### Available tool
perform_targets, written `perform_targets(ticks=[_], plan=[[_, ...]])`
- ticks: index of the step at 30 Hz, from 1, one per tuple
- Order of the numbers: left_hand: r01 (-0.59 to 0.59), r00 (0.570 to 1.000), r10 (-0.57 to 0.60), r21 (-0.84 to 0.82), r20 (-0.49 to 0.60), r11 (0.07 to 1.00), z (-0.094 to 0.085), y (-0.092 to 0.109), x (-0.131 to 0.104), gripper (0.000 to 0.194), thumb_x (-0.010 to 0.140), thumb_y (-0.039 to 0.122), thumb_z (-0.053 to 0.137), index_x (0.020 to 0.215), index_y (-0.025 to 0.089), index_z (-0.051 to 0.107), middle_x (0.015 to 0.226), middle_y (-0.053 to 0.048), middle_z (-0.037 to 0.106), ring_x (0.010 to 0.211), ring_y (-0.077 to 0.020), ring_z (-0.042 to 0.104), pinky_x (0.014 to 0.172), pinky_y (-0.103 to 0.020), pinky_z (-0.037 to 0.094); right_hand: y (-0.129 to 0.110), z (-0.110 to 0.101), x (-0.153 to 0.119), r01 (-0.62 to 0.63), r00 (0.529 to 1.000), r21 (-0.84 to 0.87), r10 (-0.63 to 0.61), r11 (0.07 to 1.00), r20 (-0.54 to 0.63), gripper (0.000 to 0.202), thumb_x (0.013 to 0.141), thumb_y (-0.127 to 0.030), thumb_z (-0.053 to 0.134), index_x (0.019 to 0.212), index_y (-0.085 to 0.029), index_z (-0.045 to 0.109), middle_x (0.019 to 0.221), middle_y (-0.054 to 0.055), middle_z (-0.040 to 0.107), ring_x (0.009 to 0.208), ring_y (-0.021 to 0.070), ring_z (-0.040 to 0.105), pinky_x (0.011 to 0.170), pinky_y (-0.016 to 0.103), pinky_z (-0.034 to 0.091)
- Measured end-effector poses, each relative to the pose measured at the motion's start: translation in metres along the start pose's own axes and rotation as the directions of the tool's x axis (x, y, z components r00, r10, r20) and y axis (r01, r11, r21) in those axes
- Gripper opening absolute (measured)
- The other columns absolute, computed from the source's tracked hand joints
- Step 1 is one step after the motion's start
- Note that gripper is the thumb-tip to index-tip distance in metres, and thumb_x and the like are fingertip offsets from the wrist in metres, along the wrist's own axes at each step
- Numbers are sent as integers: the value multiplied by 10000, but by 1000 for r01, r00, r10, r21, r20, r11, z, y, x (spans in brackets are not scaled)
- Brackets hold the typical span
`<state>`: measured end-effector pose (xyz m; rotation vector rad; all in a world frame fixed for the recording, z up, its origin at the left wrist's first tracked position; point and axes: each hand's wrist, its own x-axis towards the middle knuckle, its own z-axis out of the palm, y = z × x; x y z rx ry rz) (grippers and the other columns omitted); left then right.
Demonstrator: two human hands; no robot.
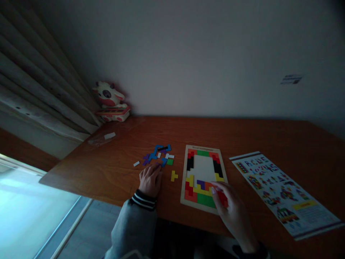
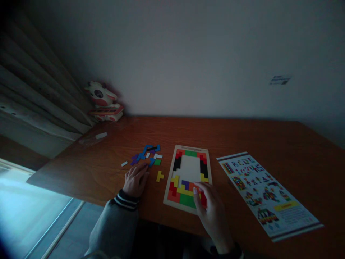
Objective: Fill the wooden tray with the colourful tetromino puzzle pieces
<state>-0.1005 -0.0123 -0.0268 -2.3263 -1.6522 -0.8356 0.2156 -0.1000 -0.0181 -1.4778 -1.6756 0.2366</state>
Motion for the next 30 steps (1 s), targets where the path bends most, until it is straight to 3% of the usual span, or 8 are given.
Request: perform_targets(ticks=[6,13,21,25,30], plan=[[-116,993,115,-71,-16,991,-1,4,3,234,948,251,551,1114,238,717,1232,-72,702,1092,-263,651,935,-459,465,-1,0,1,-1,1000,-16,1,1000,-3,244,965,-377,509,1152,-251,600,1089,74,678,990,231,670,861,398,575],[-190,981,196,-237,-1,953,-3,6,4,246,959,227,536,1143,216,699,1073,-76,752,948,-208,701,841,-353,554,1,1,0,-21,1000,-15,21,1000,8,254,964,-396,498,1150,-254,598,1088,77,676,991,239,667,859,411,577],[-276,961,273,-285,-49,918,-5,11,3,224,999,237,509,1136,190,680,944,-57,764,797,-165,715,758,-280,581,1,2,0,-17,1000,-24,17,1000,3,253,962,-381,502,1157,-252,600,1096,77,682,996,235,670,866,403,578],[-310,950,303,-293,-71,904,-6,13,4,220,994,286,534,1136,199,678,988,-58,764,833,-165,721,773,-280,585,-1,1,2,4,1000,-26,-4,1000,-13,241,961,-373,507,1143,-248,603,1088,78,682,988,232,673,862,396,581],[-349,936,351,-245,-38,904,-6,14,8,294,952,403,594,1148,205,688,1102,-81,750,967,-232,705,827,-381,580,-2,0,2,3,1000,-22,-3,1000,-2,229,964,-360,507,1147,-255,596,1085,74,676,997,230,667,867,395,577]])
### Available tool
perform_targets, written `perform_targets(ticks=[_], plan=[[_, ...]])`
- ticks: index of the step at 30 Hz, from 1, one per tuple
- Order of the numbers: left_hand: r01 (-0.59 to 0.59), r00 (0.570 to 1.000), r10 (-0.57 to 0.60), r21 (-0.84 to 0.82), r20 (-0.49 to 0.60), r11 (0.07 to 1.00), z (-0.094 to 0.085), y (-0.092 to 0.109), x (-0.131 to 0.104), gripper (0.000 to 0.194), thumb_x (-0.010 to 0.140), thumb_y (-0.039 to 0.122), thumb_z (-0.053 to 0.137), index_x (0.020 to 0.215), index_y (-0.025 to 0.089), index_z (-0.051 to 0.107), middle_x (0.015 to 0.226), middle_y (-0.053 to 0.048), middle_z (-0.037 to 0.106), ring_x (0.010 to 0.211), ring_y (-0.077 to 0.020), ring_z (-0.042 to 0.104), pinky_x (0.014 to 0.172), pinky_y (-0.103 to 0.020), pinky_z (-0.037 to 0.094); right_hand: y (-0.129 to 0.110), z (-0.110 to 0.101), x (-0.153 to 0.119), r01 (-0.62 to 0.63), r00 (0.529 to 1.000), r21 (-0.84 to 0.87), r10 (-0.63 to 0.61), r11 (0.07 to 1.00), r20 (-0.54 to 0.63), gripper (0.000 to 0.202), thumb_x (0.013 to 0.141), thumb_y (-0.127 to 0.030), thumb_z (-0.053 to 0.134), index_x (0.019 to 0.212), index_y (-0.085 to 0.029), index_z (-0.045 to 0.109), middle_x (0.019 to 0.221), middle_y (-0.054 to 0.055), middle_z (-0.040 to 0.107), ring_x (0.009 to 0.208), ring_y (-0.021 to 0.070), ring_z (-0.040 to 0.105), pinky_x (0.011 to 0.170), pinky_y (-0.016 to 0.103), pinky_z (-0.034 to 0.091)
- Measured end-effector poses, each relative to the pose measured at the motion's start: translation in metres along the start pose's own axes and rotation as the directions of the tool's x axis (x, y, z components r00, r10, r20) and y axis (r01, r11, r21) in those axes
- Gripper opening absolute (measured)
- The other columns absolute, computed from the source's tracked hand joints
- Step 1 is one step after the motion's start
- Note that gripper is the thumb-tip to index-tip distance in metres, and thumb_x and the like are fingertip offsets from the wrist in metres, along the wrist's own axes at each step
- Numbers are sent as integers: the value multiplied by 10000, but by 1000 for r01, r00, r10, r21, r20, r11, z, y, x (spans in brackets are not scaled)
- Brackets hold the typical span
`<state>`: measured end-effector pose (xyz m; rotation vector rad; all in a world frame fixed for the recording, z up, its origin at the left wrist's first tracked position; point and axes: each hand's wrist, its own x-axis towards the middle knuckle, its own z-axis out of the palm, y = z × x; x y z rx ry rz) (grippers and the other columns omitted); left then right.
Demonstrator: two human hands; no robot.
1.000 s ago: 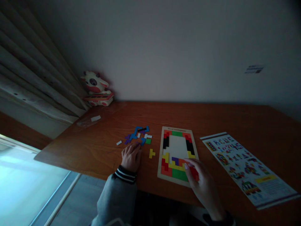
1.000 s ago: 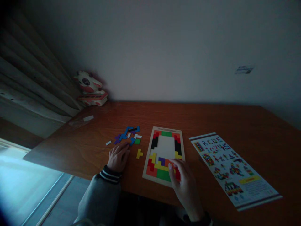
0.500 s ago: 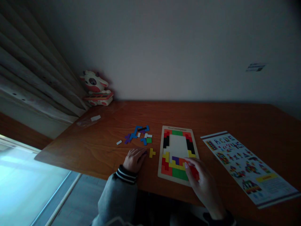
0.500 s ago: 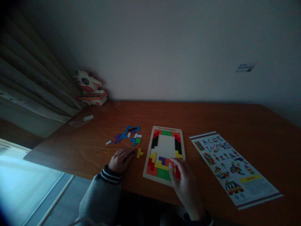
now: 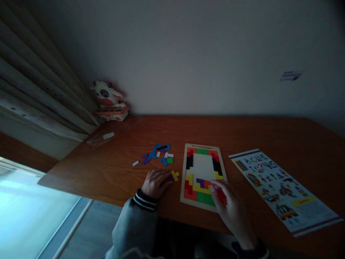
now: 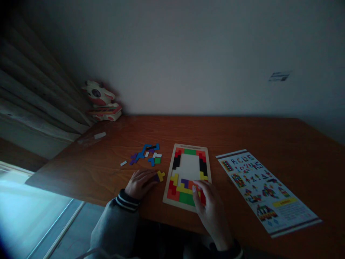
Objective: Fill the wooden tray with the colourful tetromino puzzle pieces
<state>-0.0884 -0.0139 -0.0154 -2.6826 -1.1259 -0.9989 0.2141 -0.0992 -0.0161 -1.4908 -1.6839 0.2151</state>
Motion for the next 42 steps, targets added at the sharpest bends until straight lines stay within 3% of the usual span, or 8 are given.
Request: perform_targets(ticks=[11,18,28,35,42], plan=[[28,1000,-27,-133,5,991,-1,5,2,197,963,270,576,1098,210,707,991,-71,766,893,-184,716,802,-317,580,3,2,-2,-34,999,9,34,999,11,252,962,-383,501,1148,-248,605,1107,76,682,1029,239,666,902,411,564],[22,999,-18,-123,32,992,-2,6,2,271,930,402,628,1090,196,699,992,-80,763,892,-204,714,789,-339,578,1,1,-2,-26,1000,1,26,1000,10,247,964,-371,501,1154,-249,600,1112,81,675,1033,243,661,897,421,565],[-38,998,36,-47,-53,998,-5,16,6,185,960,211,579,1112,186,681,869,-40,770,717,-155,707,715,-280,573,-1,0,0,-19,1000,19,19,1000,5,236,959,-361,510,1139,-246,611,1108,82,674,1034,245,658,893,420,569],[55,998,-59,-131,-34,990,-7,13,2,252,957,152,516,1128,221,689,1055,-59,752,918,-157,730,841,-258,607,1,0,-2,-37,999,34,36,999,28,249,967,-360,500,1169,-248,593,1130,93,660,1054,255,640,919,456,554],[212,971,-236,-296,-46,931,-3,31,14,115,907,208,628,926,221,741,919,-47,762,809,-160,737,758,-261,630,-1,0,-1,-31,999,35,30,999,37,231,961,-336,502,1154,-254,598,1134,83,656,1064,250,641,926,444,555]])
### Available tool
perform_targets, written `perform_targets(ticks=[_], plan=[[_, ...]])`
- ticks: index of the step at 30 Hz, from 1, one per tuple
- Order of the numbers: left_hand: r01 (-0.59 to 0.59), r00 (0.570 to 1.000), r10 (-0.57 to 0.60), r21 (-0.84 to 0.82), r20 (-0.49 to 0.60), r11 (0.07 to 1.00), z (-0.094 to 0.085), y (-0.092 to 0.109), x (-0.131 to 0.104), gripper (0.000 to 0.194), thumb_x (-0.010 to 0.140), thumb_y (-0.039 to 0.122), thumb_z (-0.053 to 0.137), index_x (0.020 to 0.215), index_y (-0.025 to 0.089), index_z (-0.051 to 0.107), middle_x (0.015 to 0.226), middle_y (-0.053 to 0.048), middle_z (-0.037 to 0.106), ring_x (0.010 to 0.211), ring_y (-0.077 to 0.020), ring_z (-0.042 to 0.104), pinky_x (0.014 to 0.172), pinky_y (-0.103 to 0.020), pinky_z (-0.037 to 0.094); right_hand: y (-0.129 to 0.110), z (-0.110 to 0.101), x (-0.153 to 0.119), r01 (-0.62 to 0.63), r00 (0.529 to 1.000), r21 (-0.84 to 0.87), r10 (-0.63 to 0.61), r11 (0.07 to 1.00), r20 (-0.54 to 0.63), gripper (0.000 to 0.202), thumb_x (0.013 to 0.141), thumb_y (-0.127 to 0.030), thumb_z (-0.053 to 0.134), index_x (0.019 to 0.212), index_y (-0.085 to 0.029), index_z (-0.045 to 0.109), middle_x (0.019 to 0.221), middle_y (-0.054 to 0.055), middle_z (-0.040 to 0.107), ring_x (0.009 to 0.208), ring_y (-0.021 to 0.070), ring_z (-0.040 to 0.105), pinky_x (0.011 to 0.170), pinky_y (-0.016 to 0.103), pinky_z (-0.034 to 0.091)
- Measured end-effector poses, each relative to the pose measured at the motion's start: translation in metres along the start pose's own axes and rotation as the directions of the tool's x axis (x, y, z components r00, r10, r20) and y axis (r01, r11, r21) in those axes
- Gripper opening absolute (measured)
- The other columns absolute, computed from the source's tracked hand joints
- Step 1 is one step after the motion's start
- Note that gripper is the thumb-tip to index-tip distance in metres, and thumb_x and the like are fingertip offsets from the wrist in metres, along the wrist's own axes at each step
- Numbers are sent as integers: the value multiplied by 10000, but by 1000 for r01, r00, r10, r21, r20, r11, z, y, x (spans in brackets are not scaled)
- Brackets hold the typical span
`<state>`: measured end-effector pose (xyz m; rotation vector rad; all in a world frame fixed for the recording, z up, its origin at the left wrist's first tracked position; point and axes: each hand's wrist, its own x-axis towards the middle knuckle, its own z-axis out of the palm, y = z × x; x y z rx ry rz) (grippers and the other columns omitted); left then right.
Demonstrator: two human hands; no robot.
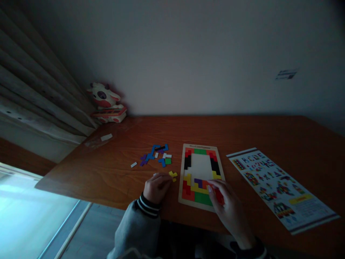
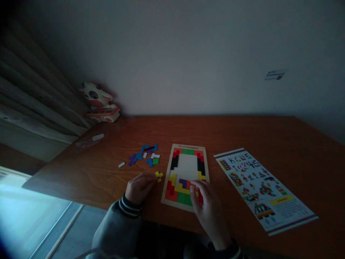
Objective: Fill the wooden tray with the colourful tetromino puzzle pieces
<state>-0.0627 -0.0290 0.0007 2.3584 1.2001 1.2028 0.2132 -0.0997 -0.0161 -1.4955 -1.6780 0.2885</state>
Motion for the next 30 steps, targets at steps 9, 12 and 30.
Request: perform_targets(ticks=[9,12,30], plan=[[111,986,-97,-103,139,988,18,10,44,142,917,196,607,967,210,740,895,-34,769,757,-152,736,714,-234,614,-1,-1,1,13,1000,-10,-13,1000,-10,231,966,-346,497,1141,-246,610,1122,85,671,1056,250,654,921,447,561],[88,981,-70,-97,180,991,23,6,55,145,907,172,611,969,207,737,882,-29,770,734,-146,735,678,-220,609,-2,-1,1,13,1000,-16,-13,1000,-24,222,963,-346,505,1135,-254,611,1114,78,675,1044,247,660,913,442,565],[21,986,-24,16,166,1000,53,10,54,112,885,175,623,902,199,731,819,-37,740,720,-163,685,697,-281,580,-3,-1,1,23,1000,-6,-23,1000,-4,207,966,-302,508,1151,-256,587,1128,82,656,1070,247,638,942,442,544]])
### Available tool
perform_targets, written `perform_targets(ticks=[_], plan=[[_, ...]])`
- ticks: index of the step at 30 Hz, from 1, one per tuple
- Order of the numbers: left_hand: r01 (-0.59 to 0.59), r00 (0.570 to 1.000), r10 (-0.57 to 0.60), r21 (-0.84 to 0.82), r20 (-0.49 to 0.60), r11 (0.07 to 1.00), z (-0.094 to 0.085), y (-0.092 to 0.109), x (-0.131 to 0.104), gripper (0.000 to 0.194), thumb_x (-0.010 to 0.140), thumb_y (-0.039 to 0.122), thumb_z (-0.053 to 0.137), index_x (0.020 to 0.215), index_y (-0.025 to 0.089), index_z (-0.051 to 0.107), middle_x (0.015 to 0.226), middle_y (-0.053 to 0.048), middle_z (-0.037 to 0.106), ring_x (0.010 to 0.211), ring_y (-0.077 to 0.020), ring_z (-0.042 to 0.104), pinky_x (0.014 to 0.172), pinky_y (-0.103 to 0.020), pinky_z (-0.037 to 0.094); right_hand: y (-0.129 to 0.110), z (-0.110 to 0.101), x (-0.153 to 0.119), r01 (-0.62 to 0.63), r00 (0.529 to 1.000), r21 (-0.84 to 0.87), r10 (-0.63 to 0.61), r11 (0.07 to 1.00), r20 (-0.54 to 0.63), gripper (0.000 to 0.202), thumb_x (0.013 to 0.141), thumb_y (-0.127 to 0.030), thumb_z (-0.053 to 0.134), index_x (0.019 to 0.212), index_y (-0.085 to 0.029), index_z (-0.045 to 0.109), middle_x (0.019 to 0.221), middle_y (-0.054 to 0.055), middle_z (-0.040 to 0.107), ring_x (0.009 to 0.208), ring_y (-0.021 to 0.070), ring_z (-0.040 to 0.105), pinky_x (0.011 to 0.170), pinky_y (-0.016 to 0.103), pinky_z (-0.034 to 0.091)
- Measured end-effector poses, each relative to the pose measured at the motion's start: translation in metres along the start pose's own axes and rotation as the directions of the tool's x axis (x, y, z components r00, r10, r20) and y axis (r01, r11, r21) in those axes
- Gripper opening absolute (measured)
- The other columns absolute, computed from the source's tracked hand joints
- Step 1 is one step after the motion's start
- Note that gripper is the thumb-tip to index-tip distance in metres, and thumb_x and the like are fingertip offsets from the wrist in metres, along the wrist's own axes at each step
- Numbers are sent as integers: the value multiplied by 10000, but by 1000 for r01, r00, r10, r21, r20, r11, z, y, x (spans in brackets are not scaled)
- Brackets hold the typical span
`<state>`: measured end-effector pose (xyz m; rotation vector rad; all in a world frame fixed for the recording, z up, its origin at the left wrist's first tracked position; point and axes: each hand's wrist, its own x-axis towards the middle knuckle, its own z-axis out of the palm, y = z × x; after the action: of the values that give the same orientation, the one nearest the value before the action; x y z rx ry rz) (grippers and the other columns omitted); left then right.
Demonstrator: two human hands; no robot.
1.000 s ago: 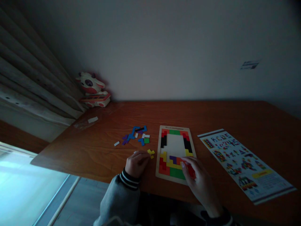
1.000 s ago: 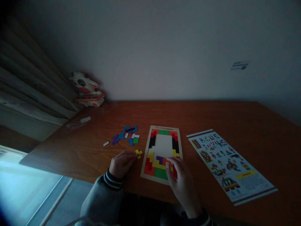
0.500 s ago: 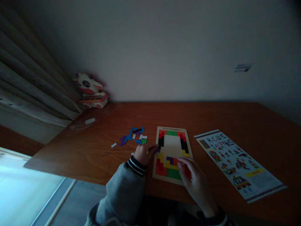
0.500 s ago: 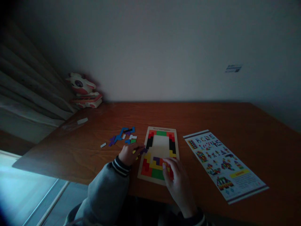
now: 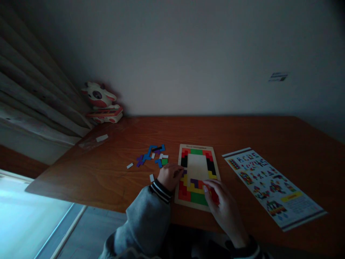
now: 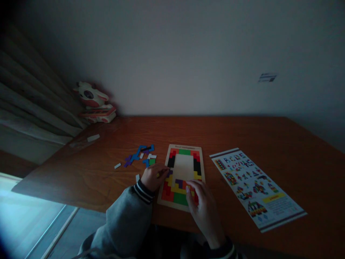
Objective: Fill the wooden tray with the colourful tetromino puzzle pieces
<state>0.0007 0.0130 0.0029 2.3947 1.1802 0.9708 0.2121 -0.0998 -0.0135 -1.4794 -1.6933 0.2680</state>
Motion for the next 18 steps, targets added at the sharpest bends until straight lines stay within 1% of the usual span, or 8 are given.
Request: perform_targets(ticks=[2,4,7,9,10,15,18], plan=[[-58,998,59,30,-26,998,0,-1,-1,107,892,197,628,900,198,735,905,-60,748,830,-192,695,777,-323,582,1,0,0,5,1000,-1,-5,1000,0,207,965,-297,509,1152,-255,585,1125,80,657,1066,244,638,939,439,545],[-118,993,119,60,-24,991,-2,0,-4,138,913,216,608,954,199,738,1007,-79,749,915,-211,690,839,-360,571,1,1,0,10,1000,-7,-10,1000,-4,207,964,-295,510,1152,-253,587,1121,79,660,1060,242,641,934,437,548],[-245,969,239,102,67,964,-6,4,-10,210,945,234,558,1078,207,719,1086,-87,745,987,-222,682,873,-392,552,1,1,0,8,1000,-20,-9,1000,-9,205,963,-296,518,1151,-255,590,1122,79,663,1061,241,639,927,433,552],[-317,945,301,118,130,941,-9,6,-16,232,954,247,544,1119,205,701,1096,-87,747,1018,-227,680,879,-399,547,0,1,0,8,1000,-20,-8,1000,-9,203,965,-299,516,1149,-255,590,1122,79,661,1060,240,638,929,436,552],[-338,937,321,122,141,933,-11,5,-18,235,957,255,540,1123,200,697,1093,-89,749,1027,-227,680,881,-398,547,0,1,1,7,1000,-17,-7,1000,-10,203,967,-302,512,1148,-253,591,1120,80,661,1057,240,638,929,438,552],[-385,919,372,101,127,917,-15,-2,-26,245,977,265,497,1103,177,688,1114,-101,739,1074,-221,672,925,-386,551,-1,1,1,-7,1000,-10,7,1000,6,211,971,-328,499,1134,-241,600,1115,93,662,1049,249,639,922,449,554],[-380,922,366,104,129,919,-16,-2,-27,229,974,266,516,1086,170,690,1124,-102,732,1063,-226,672,916,-386,560,0,1,1,-9,1000,-14,9,1000,9,209,971,-328,498,1132,-246,604,1118,88,663,1047,247,643,918,443,556]])
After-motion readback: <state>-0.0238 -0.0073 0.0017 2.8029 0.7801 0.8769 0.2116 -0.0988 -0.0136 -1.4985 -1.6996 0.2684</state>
